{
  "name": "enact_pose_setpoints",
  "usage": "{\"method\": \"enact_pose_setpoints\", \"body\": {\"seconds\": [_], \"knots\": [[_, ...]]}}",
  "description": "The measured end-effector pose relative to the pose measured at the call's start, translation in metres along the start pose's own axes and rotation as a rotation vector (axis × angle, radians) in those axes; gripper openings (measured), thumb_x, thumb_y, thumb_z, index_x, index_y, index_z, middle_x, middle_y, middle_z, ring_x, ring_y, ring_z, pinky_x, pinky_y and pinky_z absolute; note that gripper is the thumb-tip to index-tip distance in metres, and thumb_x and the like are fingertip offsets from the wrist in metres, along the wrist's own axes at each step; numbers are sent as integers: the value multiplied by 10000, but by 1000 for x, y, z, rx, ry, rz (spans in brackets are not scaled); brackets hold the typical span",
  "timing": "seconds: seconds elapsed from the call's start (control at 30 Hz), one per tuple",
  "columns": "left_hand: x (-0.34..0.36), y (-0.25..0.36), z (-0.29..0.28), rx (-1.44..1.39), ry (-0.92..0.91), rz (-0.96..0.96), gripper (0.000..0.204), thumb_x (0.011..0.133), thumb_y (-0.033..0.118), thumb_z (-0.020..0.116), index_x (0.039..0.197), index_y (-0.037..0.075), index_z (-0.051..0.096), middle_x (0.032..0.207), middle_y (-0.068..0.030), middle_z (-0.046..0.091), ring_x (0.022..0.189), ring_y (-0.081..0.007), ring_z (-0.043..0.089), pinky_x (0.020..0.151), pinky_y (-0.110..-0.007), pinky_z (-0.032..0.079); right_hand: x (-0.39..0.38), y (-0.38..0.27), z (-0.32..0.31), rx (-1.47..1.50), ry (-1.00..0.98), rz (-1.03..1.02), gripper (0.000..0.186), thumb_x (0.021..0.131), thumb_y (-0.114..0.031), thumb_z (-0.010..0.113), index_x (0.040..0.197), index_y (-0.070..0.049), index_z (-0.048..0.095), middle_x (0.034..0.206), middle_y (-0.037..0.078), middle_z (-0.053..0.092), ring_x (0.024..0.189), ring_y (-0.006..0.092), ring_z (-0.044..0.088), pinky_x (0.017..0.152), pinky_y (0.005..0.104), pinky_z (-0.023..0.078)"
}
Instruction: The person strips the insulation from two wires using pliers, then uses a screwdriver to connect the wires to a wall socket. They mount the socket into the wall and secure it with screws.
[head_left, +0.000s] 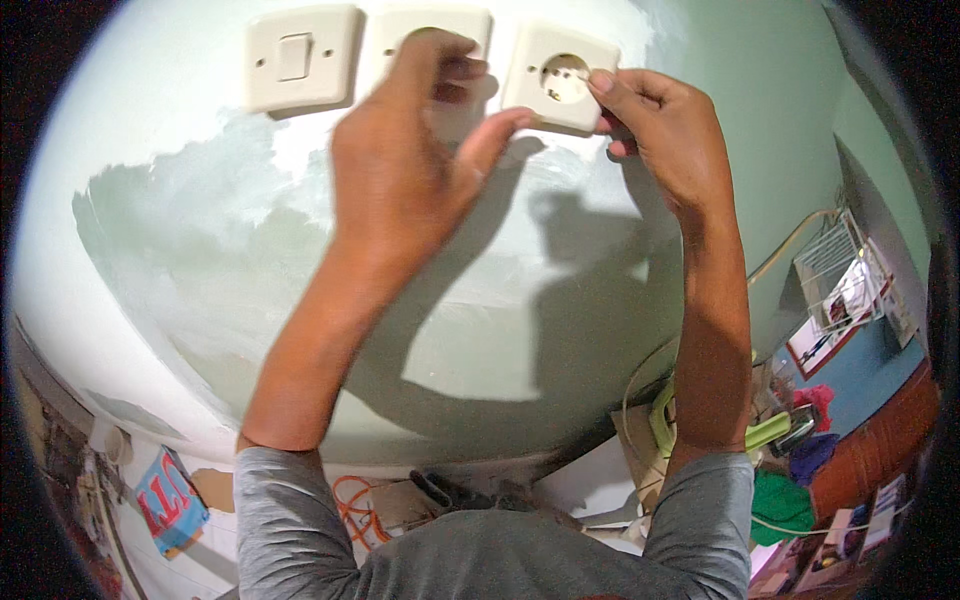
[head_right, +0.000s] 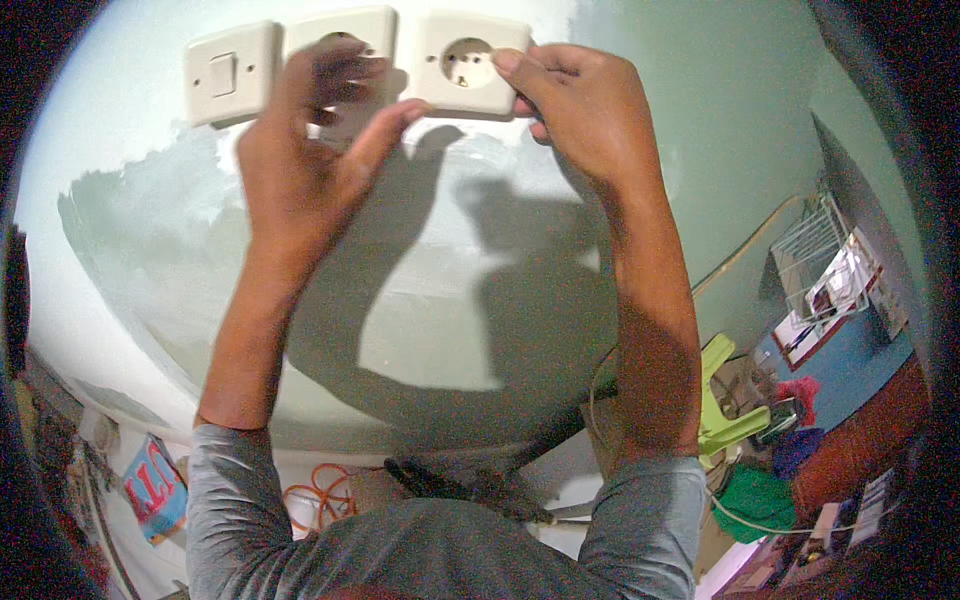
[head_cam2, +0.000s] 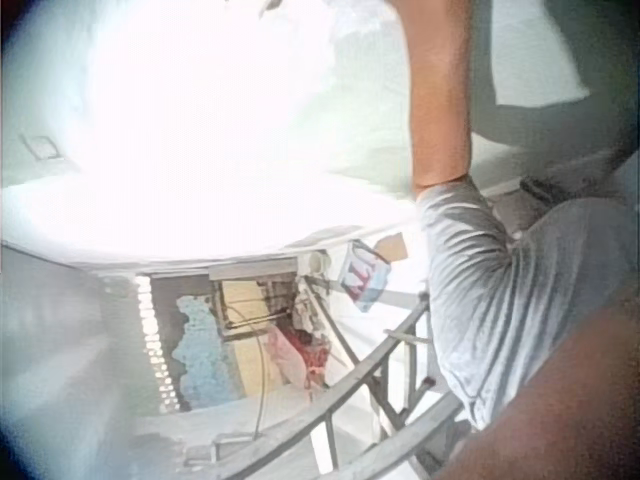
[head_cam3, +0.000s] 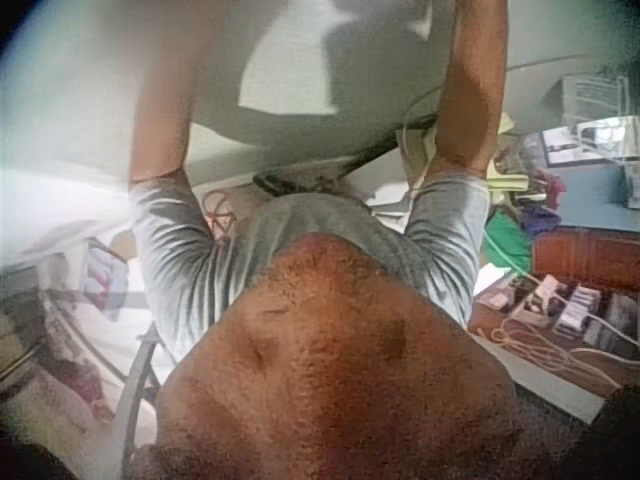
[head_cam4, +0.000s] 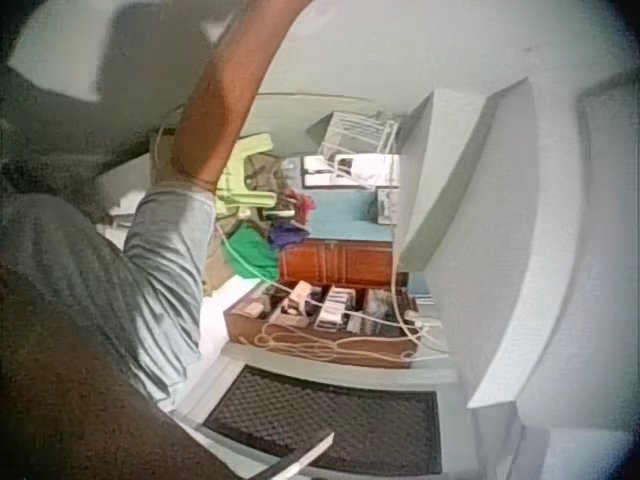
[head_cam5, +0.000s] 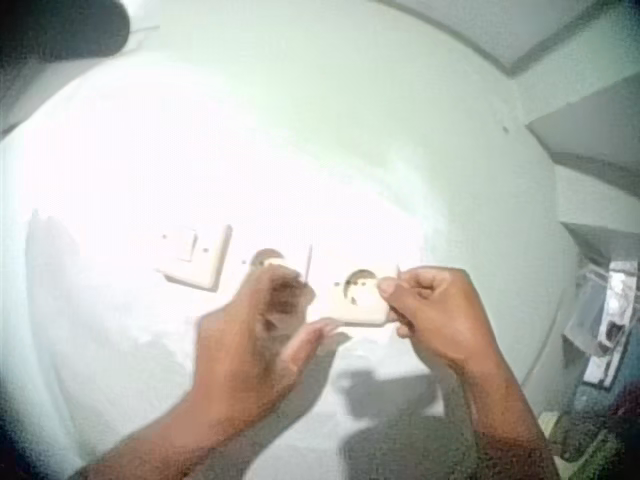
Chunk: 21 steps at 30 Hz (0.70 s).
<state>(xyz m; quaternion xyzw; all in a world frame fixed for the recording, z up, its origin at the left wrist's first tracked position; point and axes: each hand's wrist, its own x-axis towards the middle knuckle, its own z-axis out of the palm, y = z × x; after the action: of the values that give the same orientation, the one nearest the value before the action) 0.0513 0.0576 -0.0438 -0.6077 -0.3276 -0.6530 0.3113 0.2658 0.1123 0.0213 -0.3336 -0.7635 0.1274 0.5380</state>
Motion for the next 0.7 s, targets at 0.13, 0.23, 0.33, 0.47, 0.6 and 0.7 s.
{"method": "enact_pose_setpoints", "body": {"seconds": [0.13, 0.23, 0.33, 0.47, 0.6, 0.7], "knots": [[-11, 10, 22, -169, 124, -186, 462, 820, 195, 882, 1182, 53, 633, 1012, -124, 791, 758, -164, 760, 677, -279, 599, -1, -4, 0, 17, 30, 60, 452, 908, -357, 804, 1062, 64, 746, 837, 84, 727, 740, 106, 677, 616, 240, 562], [-13, 0, 29, -165, 217, -105, 420, 818, 154, 870, 1154, 34, 649, 974, -129, 789, 769, -190, 770, 626, -285, 587, -4, -8, 4, 47, 50, 90, 427, 919, -343, 796, 1053, 59, 746, 838, 79, 726, 713, 111, 665, 633, 232, 556], [-20, 2, 40, -312, 335, -229, 392, 831, 164, 856, 1150, 43, 661, 966, -110, 790, 805, -210, 781, 630, -299, 589, -5, -4, 7, 74, 75, 105, 386, 941, -326, 780, 1045, 44, 741, 835, 68, 702, 703, 115, 636, 634, 232, 534], [-39, 0, 43, -327, 159, -365, 349, 870, 223, 825, 1154, 77, 683, 1015, -88, 787, 884, -252, 779, 720, -326, 604, -7, -4, 3, 100, 74, 143, 378, 958, -335, 765, 1055, 29, 737, 857, 64, 692, 722, 117, 630, 648, 234, 527], [-44, -7, 49, -366, 183, -317, 345, 889, 243, 798, 1170, 99, 659, 983, -93, 771, 792, -263, 766, 630, -334, 587, -8, -3, 7, 111, 96, 122, 391, 970, -355, 751, 1080, 19, 733, 880, 59, 698, 732, 123, 636, 680, 243, 532], [-45, -11, 55, -387, 232, -232, 372, 901, 252, 787, 1203, 91, 642, 989, -90, 770, 780, -272, 763, 624, -347, 589, -10, -4, 10, 115, 96, 112, 396, 975, -364, 744, 1099, 11, 730, 888, 57, 701, 752, 124, 639, 709, 257, 537]]}}
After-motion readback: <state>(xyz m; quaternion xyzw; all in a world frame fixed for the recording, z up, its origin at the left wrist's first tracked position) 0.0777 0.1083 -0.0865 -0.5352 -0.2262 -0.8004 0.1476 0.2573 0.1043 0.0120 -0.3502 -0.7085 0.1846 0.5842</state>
